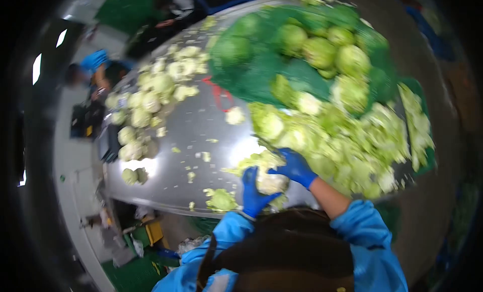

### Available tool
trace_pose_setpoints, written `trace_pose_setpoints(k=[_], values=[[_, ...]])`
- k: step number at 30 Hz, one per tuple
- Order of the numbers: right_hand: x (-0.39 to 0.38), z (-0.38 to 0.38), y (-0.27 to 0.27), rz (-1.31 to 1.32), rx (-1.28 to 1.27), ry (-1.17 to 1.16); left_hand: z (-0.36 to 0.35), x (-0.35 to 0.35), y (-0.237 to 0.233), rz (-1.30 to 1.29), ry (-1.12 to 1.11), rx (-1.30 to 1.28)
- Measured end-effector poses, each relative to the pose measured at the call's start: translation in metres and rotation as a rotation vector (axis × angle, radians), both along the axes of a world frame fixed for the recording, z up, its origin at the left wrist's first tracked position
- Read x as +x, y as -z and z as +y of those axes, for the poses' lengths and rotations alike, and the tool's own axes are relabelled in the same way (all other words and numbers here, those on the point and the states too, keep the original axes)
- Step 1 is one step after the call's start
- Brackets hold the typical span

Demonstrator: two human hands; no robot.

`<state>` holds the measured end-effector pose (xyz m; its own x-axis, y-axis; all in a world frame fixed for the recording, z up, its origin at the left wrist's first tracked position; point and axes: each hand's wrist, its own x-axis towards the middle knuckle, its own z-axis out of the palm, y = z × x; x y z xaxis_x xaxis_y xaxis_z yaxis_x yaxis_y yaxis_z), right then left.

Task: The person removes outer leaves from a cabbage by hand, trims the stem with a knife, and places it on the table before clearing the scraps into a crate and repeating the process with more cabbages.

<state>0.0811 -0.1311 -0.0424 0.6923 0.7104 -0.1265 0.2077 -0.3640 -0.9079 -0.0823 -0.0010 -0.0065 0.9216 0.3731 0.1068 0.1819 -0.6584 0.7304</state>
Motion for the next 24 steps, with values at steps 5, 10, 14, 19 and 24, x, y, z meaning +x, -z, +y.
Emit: trace_pose_setpoints(k=[5,10,14,19,24], values=[[0.025,0.022,0.022,0.211,-0.027,0.249,0.002,-0.01,-0.009,0.03,-0.059,-0.092],[0.004,0.018,-0.021,0.142,-0.285,0.013,0.022,0.004,-0.023,0.143,-0.226,-0.478],[-0.023,0.026,0.005,-0.106,-0.197,0.205,0.028,0.034,0.006,0.259,-0.218,-0.196],[-0.006,0.013,0.04,-0.466,-0.34,0.06,0.033,0.014,0.014,0.195,-0.079,-0.445],[0.04,0.006,0.064,-0.83,-0.429,0.02,0.085,-0.005,0.054,0.188,-0.146,-1.08]])
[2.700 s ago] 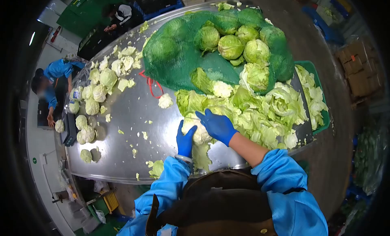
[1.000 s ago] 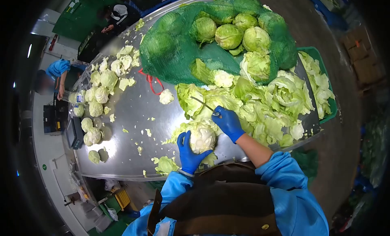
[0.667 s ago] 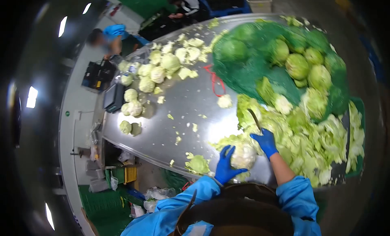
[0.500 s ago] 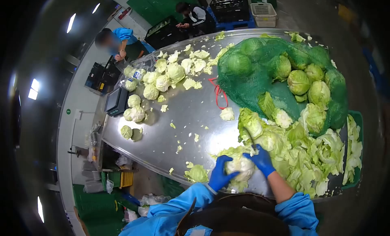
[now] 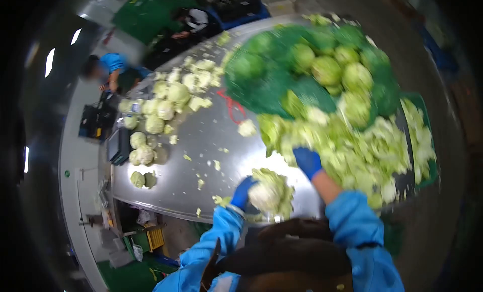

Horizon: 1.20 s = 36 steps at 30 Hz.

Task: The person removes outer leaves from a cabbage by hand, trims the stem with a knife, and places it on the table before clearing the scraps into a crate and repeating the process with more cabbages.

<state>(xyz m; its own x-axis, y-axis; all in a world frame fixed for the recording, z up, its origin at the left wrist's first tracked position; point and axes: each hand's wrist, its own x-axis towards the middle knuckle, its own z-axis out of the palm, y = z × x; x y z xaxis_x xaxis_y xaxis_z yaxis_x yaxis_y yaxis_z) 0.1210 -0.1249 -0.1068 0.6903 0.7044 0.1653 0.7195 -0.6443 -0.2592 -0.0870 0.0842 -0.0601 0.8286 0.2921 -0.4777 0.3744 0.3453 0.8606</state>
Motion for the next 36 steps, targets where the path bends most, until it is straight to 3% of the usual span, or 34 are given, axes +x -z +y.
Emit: trace_pose_setpoints(k=[1,2,3,4,5,7,9,10,11,13,14,15,18,19,23,26,30,34,35,36], values=[[0.015,0.003,-0.021,0.064,0.048,0.022,-0.002,-0.001,-0.007,0.115,-0.179,-0.229],[0.026,0.01,-0.04,0.192,0.016,0.076,0.008,0.003,0.01,0.106,-0.164,-0.542],[0.026,0.014,-0.07,0.182,0.149,0.079,-0.01,0.016,-0.044,0.147,-0.275,-0.767],[0.025,0.017,-0.104,0.157,0.288,0.077,-0.021,0.02,-0.07,0.043,-0.236,-0.905],[0.019,0.016,-0.126,0.302,0.385,0.07,-0.033,0.019,-0.063,-0.045,-0.028,-0.228],[0.001,0.009,-0.151,0.587,0.458,0.105,-0.048,0.019,-0.056,-0.063,-0.279,-0.851],[-0.02,0.0,-0.111,0.717,0.396,0.026,-0.051,0.005,0.012,-0.188,0.143,0.076],[-0.03,-0.006,-0.086,0.761,0.427,-0.033,-0.049,0.009,-0.005,0.033,-0.046,-0.46],[-0.039,-0.012,-0.114,0.815,0.375,0.123,-0.048,0.014,-0.023,0.28,-0.425,-0.927],[-0.027,-0.018,-0.104,0.827,0.34,0.132,-0.041,0.028,-0.023,0.121,-0.462,-0.119],[-0.025,-0.019,-0.102,0.845,0.322,0.133,-0.045,0.037,-0.044,0.04,-0.466,0.288],[-0.028,-0.021,-0.101,0.809,0.339,0.099,-0.048,0.042,-0.068,-0.081,-0.34,0.375],[-0.026,-0.021,-0.085,0.882,0.461,-0.027,-0.033,0.066,-0.076,-0.33,0.434,1.137],[-0.024,-0.022,-0.088,0.806,0.488,-0.084,-0.03,0.078,-0.075,-0.312,0.428,1.109],[-0.03,-0.032,-0.112,0.392,0.498,0.045,-0.028,0.089,-0.074,0.062,0.293,0.962],[-0.049,-0.035,-0.136,0.464,0.215,0.045,-0.046,0.087,-0.067,0.081,0.175,0.994],[-0.059,-0.028,-0.129,0.386,0.184,0.048,-0.058,0.083,-0.06,0.047,0.193,1.07],[-0.056,-0.016,-0.13,0.319,-0.077,0.062,-0.058,0.088,-0.07,0.073,0.217,0.94],[-0.054,-0.015,-0.117,0.131,-0.01,0.034,-0.061,0.089,-0.068,0.082,0.22,0.996],[-0.052,-0.016,-0.113,0.154,-0.007,0.045,-0.064,0.09,-0.069,0.113,0.212,1.01]])
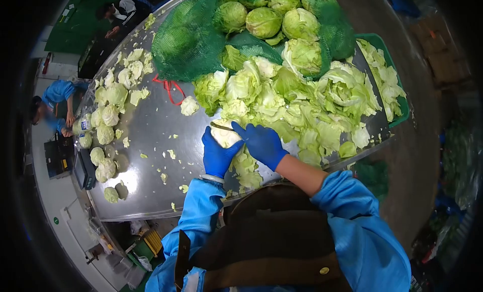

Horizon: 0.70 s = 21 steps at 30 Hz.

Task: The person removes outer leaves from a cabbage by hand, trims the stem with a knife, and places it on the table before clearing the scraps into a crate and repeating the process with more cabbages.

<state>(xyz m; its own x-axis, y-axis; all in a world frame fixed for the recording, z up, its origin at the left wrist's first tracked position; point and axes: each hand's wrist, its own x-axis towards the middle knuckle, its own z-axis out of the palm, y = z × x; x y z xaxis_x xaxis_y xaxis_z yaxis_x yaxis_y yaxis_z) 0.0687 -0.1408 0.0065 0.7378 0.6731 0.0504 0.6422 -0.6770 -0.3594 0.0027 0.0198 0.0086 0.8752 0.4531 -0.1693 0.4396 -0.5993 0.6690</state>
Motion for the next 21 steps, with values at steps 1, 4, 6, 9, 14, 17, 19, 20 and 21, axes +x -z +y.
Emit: trace_pose_setpoints(k=[1,4,6,9,14,17,19,20,21], values=[[0.002,0.003,0.0,0.021,0.002,0.009,-0.003,0.002,-0.003,0.019,-0.021,0.017],[0.021,0.015,0.005,0.221,-0.017,0.211,-0.018,-0.002,-0.01,0.025,-0.007,0.056],[0.05,0.004,0.045,0.214,0.326,0.256,-0.034,-0.014,-0.009,-0.063,0.068,0.198],[0.051,0.004,0.032,0.754,0.472,0.266,-0.018,-0.03,0.011,-0.186,0.074,0.043],[0.044,0.028,0.049,0.614,0.291,0.419,0.002,-0.063,0.031,-0.29,0.186,-0.077],[0.06,0.028,0.066,0.573,0.28,0.413,-0.006,-0.065,0.033,-0.382,0.146,-0.073],[0.04,0.02,0.049,0.561,0.371,0.376,-0.012,-0.067,0.033,-0.352,-0.067,-0.261],[0.033,0.013,0.033,0.544,0.464,0.362,-0.021,-0.059,0.027,-0.358,-0.189,-0.362],[0.026,0.007,0.02,0.53,0.399,0.346,-0.026,-0.053,0.018,-0.354,-0.216,-0.376]])
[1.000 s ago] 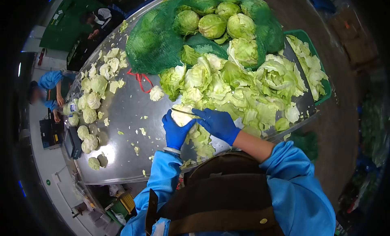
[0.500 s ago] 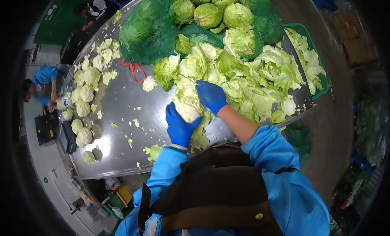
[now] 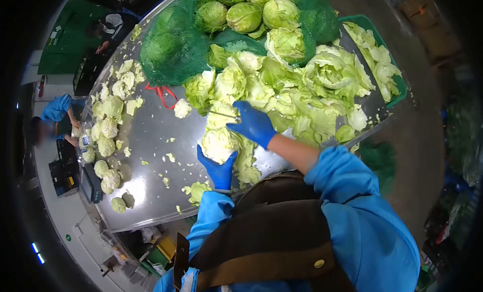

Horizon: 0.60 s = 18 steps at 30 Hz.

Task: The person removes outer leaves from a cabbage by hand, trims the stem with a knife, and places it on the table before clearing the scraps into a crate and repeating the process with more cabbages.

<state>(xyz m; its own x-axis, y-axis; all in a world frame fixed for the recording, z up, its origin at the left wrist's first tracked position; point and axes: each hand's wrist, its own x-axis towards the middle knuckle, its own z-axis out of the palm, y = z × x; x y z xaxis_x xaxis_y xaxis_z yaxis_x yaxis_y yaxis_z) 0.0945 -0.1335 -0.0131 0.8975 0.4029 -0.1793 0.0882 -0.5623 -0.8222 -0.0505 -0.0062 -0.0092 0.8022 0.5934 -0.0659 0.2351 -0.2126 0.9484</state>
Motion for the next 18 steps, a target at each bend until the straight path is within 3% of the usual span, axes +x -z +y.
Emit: trace_pose_setpoints(k=[4,7,10,11,13,14,16,17,18], values=[[-0.032,-0.007,-0.012,0.117,-0.037,-0.159,-0.01,0.007,0.013,0.031,0.048,0.339],[-0.021,-0.013,-0.004,0.096,0.005,-0.212,-0.01,0.007,0.015,0.02,0.053,0.267],[-0.011,-0.018,0.006,0.12,-0.13,-0.157,0.002,0.006,0.015,0.034,0.085,0.206],[-0.01,-0.025,0.018,-0.052,-0.021,-0.034,0.005,0.003,0.015,0.041,0.095,0.196],[0.001,-0.037,0.023,0.252,0.034,-0.018,0.013,0.007,0.014,0.04,0.109,0.174],[0.004,-0.037,0.017,0.245,0.068,-0.068,0.019,0.006,0.012,0.067,0.147,0.175],[-0.007,-0.033,-0.006,0.27,0.132,-0.15,0.026,0.005,0.001,0.099,0.143,0.295],[-0.02,-0.025,0.006,0.12,0.203,-0.105,0.026,0.008,-0.005,0.105,0.151,0.354],[-0.023,-0.02,0.012,0.183,0.155,-0.152,0.021,0.015,-0.024,0.049,0.199,0.514]])
